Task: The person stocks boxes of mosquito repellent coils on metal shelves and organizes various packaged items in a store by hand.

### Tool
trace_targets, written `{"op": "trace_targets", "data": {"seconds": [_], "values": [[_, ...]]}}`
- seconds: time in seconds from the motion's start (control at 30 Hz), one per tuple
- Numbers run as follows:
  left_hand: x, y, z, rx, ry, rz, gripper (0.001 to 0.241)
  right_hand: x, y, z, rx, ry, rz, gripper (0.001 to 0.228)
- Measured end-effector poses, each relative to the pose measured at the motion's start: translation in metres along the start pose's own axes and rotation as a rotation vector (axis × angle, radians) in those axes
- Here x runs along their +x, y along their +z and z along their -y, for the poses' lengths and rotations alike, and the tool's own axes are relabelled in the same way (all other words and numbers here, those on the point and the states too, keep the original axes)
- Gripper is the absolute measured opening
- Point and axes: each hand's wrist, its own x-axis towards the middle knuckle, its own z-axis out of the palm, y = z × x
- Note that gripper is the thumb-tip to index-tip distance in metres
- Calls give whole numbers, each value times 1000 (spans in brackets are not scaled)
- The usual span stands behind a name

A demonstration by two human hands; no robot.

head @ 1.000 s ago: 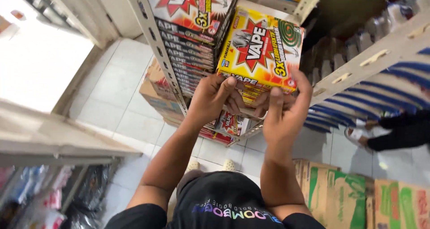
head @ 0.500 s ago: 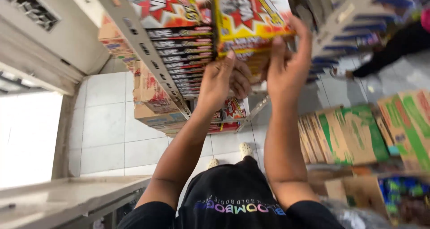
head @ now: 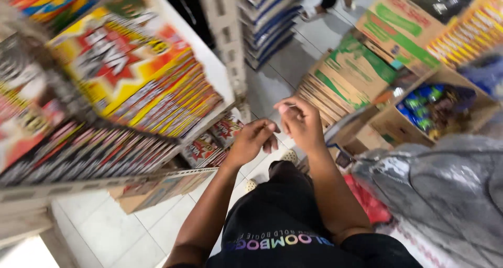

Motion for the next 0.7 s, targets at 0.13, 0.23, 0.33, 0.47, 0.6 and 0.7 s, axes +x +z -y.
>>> {"op": "trace_targets", "data": {"seconds": [0.13,0.23,0.33,0.47,0.6,0.7], "values": [[69,20,68,136,-158,182,27,-17,-80,-85,49,238,-298,30],[114,44,113,98,-249,309,25,-34,-132,-139,142,342,-520,27],[160,68,151,110,-350,416,24,-53,-174,-174,286,377,-658,23],[233,107,182,209,-364,502,25,-51,-224,-201,331,337,-816,21],[299,155,199,208,-338,462,25,-37,-262,-197,289,246,-963,21],[349,191,205,189,-167,427,28,-7,-290,-189,238,127,-1138,22]]}}
